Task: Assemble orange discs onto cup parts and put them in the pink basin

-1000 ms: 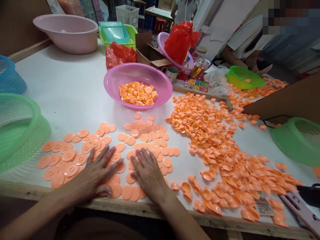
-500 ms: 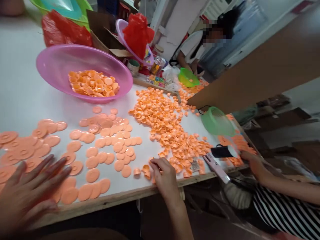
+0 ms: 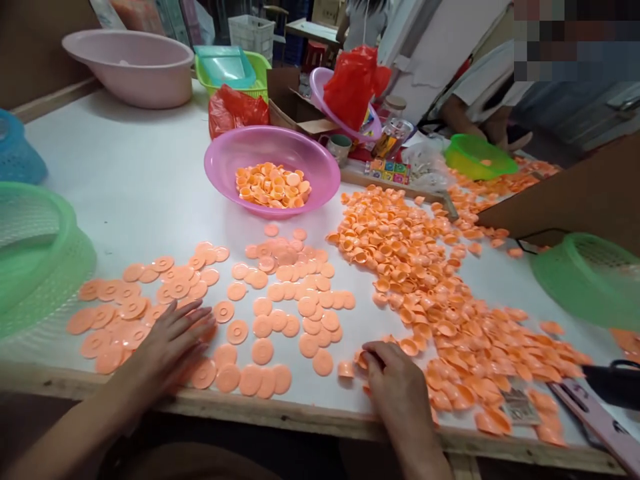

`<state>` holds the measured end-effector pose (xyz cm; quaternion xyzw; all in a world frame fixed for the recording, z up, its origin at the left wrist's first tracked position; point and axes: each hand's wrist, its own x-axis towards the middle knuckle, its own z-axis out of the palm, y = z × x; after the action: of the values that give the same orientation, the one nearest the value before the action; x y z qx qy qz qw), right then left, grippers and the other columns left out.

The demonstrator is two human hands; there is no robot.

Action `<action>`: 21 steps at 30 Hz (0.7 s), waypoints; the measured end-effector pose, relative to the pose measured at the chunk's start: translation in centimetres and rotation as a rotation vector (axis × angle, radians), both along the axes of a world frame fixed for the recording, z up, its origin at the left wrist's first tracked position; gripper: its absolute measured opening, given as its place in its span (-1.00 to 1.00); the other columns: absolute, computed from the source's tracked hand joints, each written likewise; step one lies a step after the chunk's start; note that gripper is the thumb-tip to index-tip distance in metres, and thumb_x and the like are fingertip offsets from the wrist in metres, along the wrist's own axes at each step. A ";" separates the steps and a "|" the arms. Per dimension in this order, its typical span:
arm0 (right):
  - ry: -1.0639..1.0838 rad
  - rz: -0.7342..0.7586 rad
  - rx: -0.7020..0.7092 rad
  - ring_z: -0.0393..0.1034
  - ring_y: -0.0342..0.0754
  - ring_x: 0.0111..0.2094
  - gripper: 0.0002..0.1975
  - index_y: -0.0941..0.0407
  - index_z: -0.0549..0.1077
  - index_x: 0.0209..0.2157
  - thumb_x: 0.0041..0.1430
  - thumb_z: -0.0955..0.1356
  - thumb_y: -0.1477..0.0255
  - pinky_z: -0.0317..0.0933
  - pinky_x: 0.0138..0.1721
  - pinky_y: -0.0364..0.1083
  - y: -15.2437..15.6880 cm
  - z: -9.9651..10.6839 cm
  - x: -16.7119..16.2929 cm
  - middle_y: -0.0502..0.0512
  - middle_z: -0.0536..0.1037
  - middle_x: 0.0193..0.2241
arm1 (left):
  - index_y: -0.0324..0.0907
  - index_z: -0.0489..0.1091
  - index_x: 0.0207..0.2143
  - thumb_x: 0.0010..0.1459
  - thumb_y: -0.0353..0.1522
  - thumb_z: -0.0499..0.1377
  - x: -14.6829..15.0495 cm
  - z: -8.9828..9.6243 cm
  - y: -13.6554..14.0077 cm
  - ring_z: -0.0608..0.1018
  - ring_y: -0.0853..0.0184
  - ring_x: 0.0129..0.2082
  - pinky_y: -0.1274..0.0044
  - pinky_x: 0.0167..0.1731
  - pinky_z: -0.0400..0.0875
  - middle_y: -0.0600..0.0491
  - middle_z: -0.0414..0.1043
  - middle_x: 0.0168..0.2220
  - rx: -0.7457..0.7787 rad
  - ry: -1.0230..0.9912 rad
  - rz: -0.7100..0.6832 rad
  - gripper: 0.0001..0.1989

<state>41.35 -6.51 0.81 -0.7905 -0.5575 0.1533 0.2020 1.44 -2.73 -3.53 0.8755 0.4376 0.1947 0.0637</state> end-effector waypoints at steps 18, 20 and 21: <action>0.420 0.275 -0.122 0.26 -0.17 -0.59 -0.86 0.09 0.31 -0.57 -0.01 0.28 0.58 0.05 -0.56 -0.20 5.2 -1.8 -19.1 -0.08 0.39 -0.66 | -0.16 0.47 -0.43 0.17 -0.49 0.16 4.2 2.0 2.1 0.36 0.25 -0.26 0.36 -0.25 0.08 0.05 0.42 -0.36 -0.371 -0.126 0.062 -0.86; 0.427 0.272 -0.142 0.25 -0.17 -0.60 -0.86 0.09 0.29 -0.57 0.00 0.27 0.57 0.04 -0.57 -0.20 5.2 -1.8 -19.3 -0.09 0.38 -0.66 | -0.14 0.49 -0.35 0.15 -0.46 0.16 4.1 2.4 2.1 0.40 0.24 -0.23 0.37 -0.22 0.11 0.05 0.45 -0.32 -0.465 -0.179 0.064 -0.88; 0.428 0.277 -0.150 0.25 -0.17 -0.60 -0.86 0.09 0.29 -0.57 0.00 0.28 0.57 0.04 -0.57 -0.20 5.3 -1.8 -19.4 -0.09 0.37 -0.67 | -0.12 0.50 -0.28 0.15 -0.44 0.16 4.1 2.7 2.2 0.42 0.25 -0.23 0.38 -0.22 0.13 0.05 0.47 -0.30 -0.529 -0.226 0.079 -0.87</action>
<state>21.99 -1.22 -0.97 -0.6691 -0.5918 0.3842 0.2333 5.50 -0.54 -0.85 0.7835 0.4973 0.1723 0.3304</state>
